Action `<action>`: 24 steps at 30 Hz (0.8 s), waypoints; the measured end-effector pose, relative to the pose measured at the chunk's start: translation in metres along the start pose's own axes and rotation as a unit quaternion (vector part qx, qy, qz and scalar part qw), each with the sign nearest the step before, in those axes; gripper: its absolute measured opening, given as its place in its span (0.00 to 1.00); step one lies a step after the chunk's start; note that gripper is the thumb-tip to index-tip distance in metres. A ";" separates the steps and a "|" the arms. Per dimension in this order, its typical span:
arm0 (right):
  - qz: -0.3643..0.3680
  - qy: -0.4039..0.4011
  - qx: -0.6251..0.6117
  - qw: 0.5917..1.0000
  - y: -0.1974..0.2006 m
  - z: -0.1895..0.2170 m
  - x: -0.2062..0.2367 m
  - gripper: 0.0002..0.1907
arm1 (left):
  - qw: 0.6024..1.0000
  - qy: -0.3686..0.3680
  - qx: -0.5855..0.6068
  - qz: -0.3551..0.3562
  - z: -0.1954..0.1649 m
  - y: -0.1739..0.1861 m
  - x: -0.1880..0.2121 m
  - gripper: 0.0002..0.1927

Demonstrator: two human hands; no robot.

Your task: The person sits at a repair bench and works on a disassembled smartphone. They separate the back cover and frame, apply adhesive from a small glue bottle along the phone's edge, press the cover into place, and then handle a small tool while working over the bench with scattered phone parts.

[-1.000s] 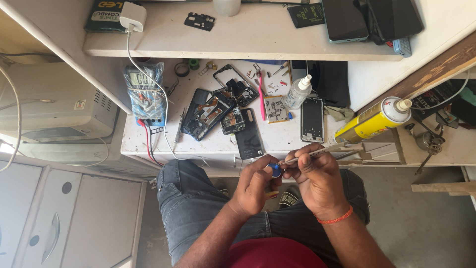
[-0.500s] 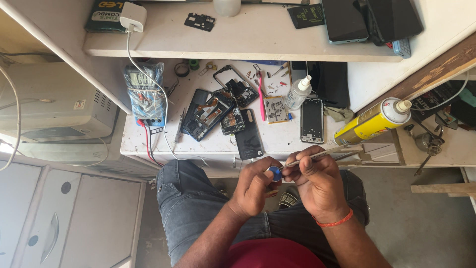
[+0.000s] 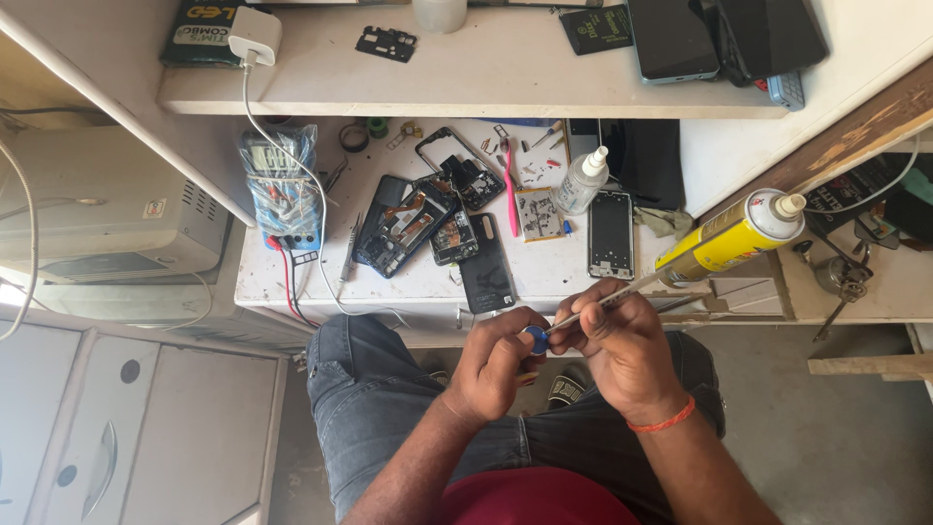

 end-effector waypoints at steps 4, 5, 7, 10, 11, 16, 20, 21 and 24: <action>0.013 -0.025 0.004 1.000 0.001 -0.006 -0.004 0.11 | 1.000 0.011 -0.007 -0.012 0.014 0.001 0.000 0.21; 0.018 -0.026 0.006 0.999 0.001 -0.006 -0.004 0.10 | 1.000 0.024 -0.009 -0.014 0.019 0.002 0.000 0.21; 0.023 -0.032 0.012 0.999 0.001 -0.008 -0.004 0.11 | 0.999 0.025 -0.024 -0.006 0.023 0.002 0.000 0.21; 0.029 -0.039 0.018 0.999 0.001 -0.010 -0.003 0.11 | 1.000 0.006 -0.024 -0.001 0.022 0.000 -0.001 0.21; 0.031 -0.041 0.020 0.998 0.001 -0.010 -0.004 0.11 | 1.000 -0.004 -0.020 -0.002 0.019 0.000 -0.001 0.21; 0.059 -0.049 -0.001 0.997 -0.001 -0.011 -0.003 0.12 | 0.998 -0.028 -0.051 0.015 0.003 -0.002 -0.001 0.18; 0.061 -0.048 -0.021 0.997 -0.007 -0.006 -0.002 0.12 | 0.998 -0.019 -0.060 -0.001 -0.010 0.002 -0.003 0.18; 0.053 -0.030 -0.021 0.998 -0.008 -0.002 -0.002 0.11 | 0.996 -0.037 -0.082 -0.002 -0.016 0.003 -0.004 0.17; 0.021 0.033 -0.023 0.999 -0.013 0.013 0.001 0.08 | 0.985 -0.098 -0.141 -0.017 -0.033 0.005 -0.004 0.15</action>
Point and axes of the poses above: each hand's wrist, its own x-axis away from the middle knuckle, its own y-axis out of the back of the hand, z = x × y, the point moved 10 cm from there along -x, towards the middle knuckle, and after that the axes turned 6 degrees about -z, right-handed, at the moved point
